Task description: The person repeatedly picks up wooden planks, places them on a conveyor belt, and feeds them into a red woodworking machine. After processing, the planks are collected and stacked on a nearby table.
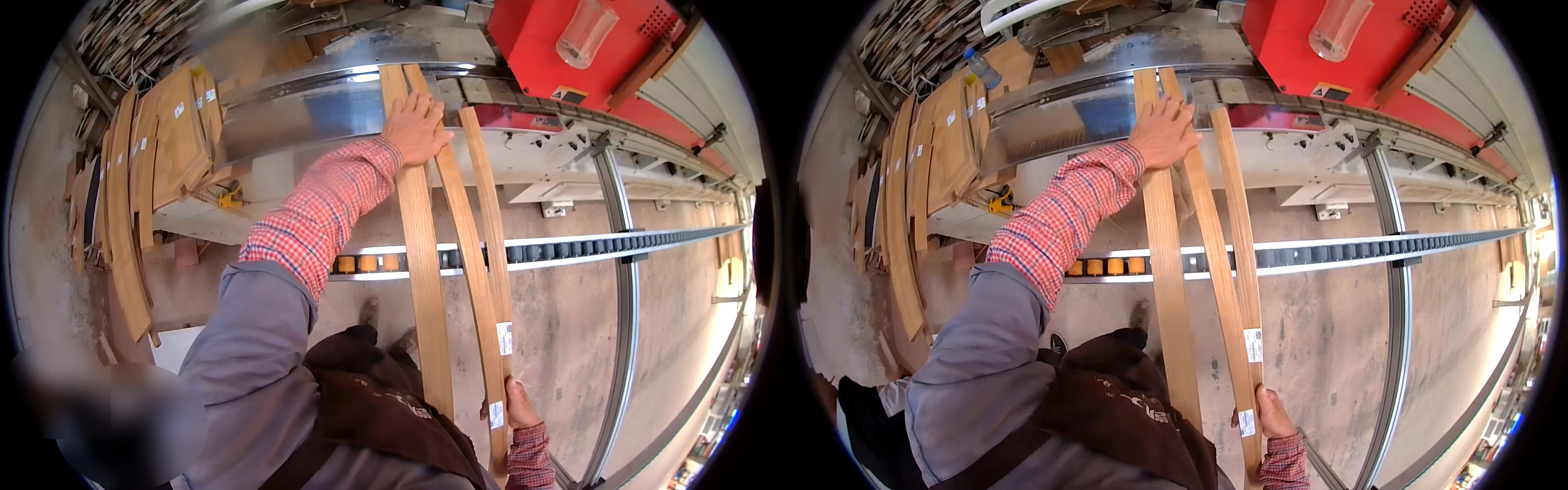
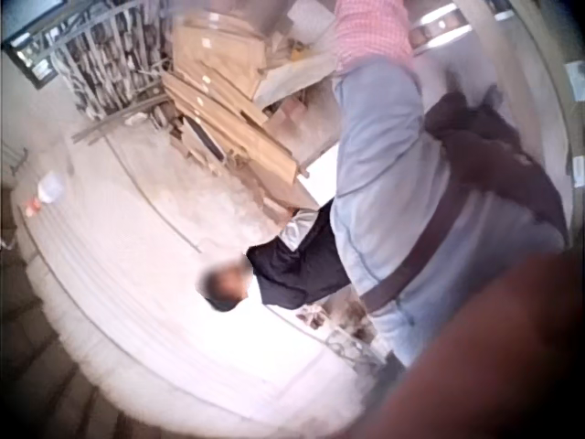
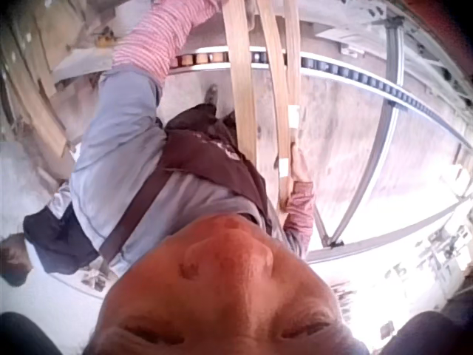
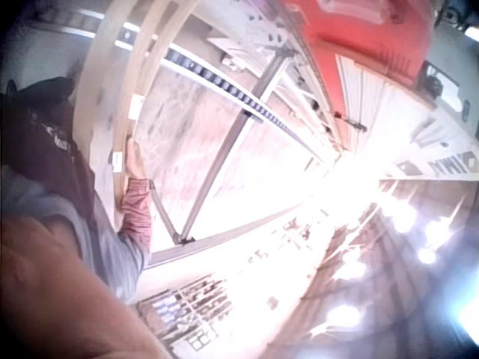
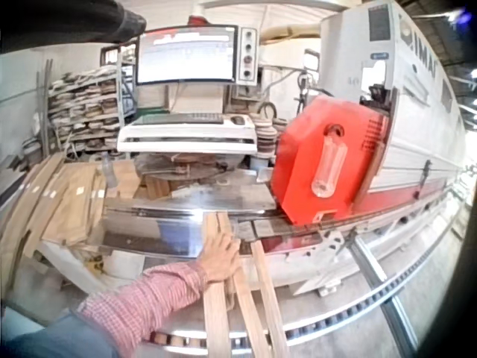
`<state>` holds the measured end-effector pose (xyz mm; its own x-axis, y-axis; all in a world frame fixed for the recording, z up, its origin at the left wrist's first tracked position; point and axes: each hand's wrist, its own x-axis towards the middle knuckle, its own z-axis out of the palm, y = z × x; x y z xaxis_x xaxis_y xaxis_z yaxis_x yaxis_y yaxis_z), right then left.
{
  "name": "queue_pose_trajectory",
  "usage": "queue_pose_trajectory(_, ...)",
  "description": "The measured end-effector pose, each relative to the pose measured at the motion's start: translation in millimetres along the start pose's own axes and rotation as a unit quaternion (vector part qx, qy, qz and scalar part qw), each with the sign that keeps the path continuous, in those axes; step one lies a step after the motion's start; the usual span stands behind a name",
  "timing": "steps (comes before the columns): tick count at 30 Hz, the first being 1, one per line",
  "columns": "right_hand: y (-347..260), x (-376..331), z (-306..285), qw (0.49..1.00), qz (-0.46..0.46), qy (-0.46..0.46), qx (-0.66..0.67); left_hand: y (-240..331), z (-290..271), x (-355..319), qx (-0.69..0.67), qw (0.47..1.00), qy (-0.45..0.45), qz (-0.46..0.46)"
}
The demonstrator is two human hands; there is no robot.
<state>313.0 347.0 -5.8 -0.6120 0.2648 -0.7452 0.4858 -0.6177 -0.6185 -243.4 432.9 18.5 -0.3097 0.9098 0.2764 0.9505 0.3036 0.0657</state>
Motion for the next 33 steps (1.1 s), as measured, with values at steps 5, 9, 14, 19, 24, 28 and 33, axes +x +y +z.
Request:
queue_pose_trajectory(5, -14.2, 18.6, -11.9, 0.992, -0.014, 0.077, -0.099, 0.2, 17.8, 3.9, -0.020, 0.996, 0.077, 0.033)
queue_pose_trajectory(9, -29.9, 41.3, -10.7, 0.990, 0.009, 0.073, -0.123, 6.6, -5.1, 1.1, -0.058, 0.997, 0.044, 0.030)
queue_pose_trajectory(14, -42.2, 55.7, -6.5, 0.992, 0.036, 0.091, -0.075, -15.6, 23.8, 9.5, -0.167, 0.959, 0.164, 0.159)
queue_pose_trajectory(19, -58.1, 65.3, -19.2, 0.999, 0.032, 0.016, 0.016, 18.2, 51.2, 20.3, -0.098, 0.977, 0.188, 0.033)
queue_pose_trajectory(24, -164.8, 44.8, 24.0, 0.953, 0.100, 0.138, -0.252, 21.6, 48.7, 16.7, -0.065, 0.988, 0.139, -0.014)
queue_pose_trajectory(28, -248.3, 100.9, 51.9, 0.941, -0.133, 0.149, -0.272, 29.2, 43.9, 34.4, -0.080, 0.993, 0.030, 0.077)
queue_pose_trajectory(33, -295.3, 260.8, 71.2, 0.843, -0.274, 0.176, -0.429, 11.8, 3.5, 14.4, -0.051, 0.995, 0.085, 0.008)
